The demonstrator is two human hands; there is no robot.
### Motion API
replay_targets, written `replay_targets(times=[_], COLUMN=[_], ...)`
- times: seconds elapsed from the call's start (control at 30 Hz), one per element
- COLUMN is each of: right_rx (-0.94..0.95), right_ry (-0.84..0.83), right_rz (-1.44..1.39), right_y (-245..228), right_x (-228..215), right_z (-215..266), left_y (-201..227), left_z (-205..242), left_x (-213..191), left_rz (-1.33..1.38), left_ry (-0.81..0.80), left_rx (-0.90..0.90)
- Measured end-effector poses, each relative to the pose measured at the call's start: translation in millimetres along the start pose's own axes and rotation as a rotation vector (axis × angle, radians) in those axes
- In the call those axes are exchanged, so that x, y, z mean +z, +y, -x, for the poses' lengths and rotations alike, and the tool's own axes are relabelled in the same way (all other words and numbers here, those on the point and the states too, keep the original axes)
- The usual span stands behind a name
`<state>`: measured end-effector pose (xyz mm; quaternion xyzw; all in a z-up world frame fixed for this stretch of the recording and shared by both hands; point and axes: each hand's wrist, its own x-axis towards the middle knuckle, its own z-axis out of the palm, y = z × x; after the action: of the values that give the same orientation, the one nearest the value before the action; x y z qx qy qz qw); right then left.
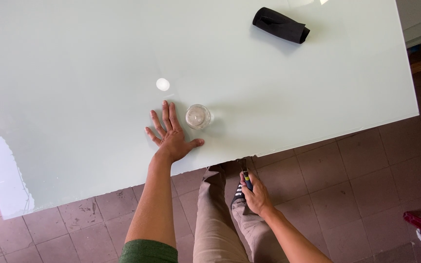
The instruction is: Using glass nippers to carefully trim and finish the edge of a large white glass sheet.
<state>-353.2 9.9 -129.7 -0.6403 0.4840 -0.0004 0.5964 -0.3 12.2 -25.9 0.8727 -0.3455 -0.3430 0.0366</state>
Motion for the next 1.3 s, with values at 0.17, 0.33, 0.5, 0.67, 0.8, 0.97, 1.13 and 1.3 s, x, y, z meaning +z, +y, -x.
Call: replay_targets(times=[0.17,0.33,0.5,0.67,0.8,0.97,1.13,1.3], right_rx=[0.214,0.32,0.235,0.29,0.305,0.282,0.137,-0.012], right_ry=[-0.141,-0.215,-0.189,-0.189,-0.192,-0.148,-0.077,-0.04], right_rz=[0.043,-0.037,-0.122,-0.055,-0.017,0.035,0.101,0.096], right_y=[-49.5,-66.2,-62.1,-74.1,-74.5,-59.8,-30.5,15.9], right_x=[-10.4,-19.8,-19.0,-23.1,-22.7,-16.9,-9.0,0.1], right_z=[36.5,37.2,31.8,28.8,28.5,23.7,18.4,3.0], left_y=[14.0,14.7,15.0,15.7,15.1,15.3,15.6,16.5], left_z=[7.0,6.3,6.8,7.3,7.0,7.8,7.8,8.1], left_x=[-18.6,-19.7,-18.8,-20.6,-20.6,-20.1,-20.1,-21.1], left_rz=[-0.021,-0.037,-0.045,-0.041,-0.033,-0.036,-0.024,-0.038], left_ry=[-0.156,-0.163,-0.161,-0.167,-0.171,-0.16,-0.165,-0.171], left_rx=[-0.082,-0.092,-0.095,-0.096,-0.092,-0.086,-0.089,-0.101])
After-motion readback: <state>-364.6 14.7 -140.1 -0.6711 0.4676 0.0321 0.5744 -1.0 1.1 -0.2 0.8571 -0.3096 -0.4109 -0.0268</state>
